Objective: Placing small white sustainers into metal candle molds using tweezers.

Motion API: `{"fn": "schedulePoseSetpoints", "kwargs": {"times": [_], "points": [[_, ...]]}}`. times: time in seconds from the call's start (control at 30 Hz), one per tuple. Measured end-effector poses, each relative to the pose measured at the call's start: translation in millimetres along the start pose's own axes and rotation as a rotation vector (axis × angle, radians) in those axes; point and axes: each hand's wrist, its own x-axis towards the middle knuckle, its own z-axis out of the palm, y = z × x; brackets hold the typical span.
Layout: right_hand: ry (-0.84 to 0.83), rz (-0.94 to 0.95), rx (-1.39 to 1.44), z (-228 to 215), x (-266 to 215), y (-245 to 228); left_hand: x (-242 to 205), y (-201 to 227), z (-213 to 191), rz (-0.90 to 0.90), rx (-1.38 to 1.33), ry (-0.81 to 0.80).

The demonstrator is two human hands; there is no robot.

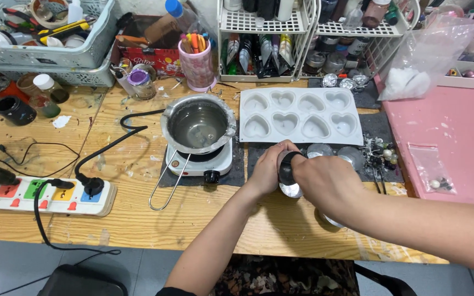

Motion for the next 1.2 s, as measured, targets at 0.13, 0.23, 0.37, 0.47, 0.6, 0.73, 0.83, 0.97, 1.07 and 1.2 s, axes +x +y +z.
{"fn": "schedulePoseSetpoints", "kwargs": {"times": [0.13,0.23,0.37,0.47,0.6,0.73,0.83,0.97,1.07,1.2], "points": [[-0.041,-0.029,-0.057,-28,2,-1,-10,31,17,0.078,0.062,0.013],[0.022,-0.055,-0.162,-27,2,-3,-14,30,20,0.244,0.126,0.112],[0.261,-0.062,-0.269,-27,3,-9,-22,42,28,0.431,0.209,0.176],[0.325,-0.07,-0.302,-29,4,-5,-23,53,29,0.344,0.232,0.158],[0.326,-0.119,-0.335,-29,2,6,-14,42,18,-0.052,0.098,0.104],[0.357,-0.157,-0.367,-26,-2,7,-21,54,25,-0.001,0.064,0.028],[0.362,-0.158,-0.376,-20,-2,4,-25,52,26,0.217,0.294,0.069],[0.246,-0.152,-0.225,-17,1,4,-26,44,23,0.311,0.432,0.109],[0.179,-0.162,-0.057,-20,2,6,-27,45,24,0.272,0.524,0.12],[0.101,-0.179,0.095,-21,3,8,-25,55,28,0.182,0.539,0.111]]}}
